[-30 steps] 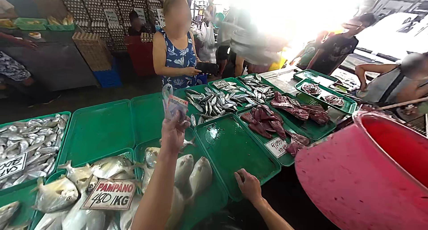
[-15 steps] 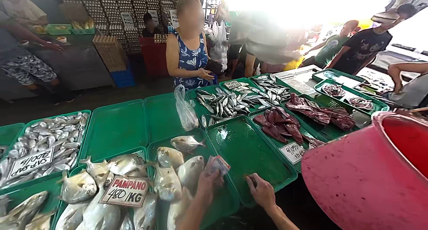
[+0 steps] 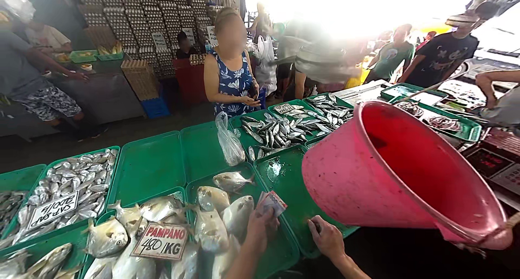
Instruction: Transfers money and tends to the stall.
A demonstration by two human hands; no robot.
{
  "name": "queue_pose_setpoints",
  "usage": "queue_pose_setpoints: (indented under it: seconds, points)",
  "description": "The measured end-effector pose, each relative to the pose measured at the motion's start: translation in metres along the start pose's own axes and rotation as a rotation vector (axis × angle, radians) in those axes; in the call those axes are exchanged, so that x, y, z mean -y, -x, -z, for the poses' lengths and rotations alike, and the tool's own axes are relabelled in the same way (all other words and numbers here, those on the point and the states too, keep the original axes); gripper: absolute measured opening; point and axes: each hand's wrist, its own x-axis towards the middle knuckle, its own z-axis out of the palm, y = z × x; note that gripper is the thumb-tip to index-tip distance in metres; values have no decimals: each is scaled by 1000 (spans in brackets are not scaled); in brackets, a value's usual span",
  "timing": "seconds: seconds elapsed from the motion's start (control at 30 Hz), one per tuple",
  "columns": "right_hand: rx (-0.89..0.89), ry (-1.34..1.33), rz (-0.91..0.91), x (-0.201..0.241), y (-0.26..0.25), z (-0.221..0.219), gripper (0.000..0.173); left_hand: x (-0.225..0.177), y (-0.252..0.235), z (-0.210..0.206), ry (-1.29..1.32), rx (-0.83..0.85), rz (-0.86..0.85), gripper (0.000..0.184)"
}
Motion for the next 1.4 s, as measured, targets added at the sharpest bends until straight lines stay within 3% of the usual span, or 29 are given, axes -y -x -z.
queue_pose_setpoints:
  seconds: [0.5, 0.63, 0.93, 1.03, 1.23, 1.4]
  points:
    - [73, -3, -66, 5, 1, 7, 40, -8, 14, 7, 15, -45, 13, 24]
    - [199, -61, -142, 7, 0, 19, 39, -9, 13, 7, 5, -82, 3, 24]
    - [214, -60, -131, 0, -4, 16, 41, -6, 7, 6, 53, -50, -34, 24]
    - [333, -119, -184, 14, -3, 38, 46, -7, 9, 10, 33, -69, -38, 23]
    - [213, -58, -112, -4, -1, 10, 41, -6, 8, 18, 56, -74, -46, 21]
    - [331, -106, -174, 17, -2, 40, 45, -10, 5, 20, 62, -78, -36, 20]
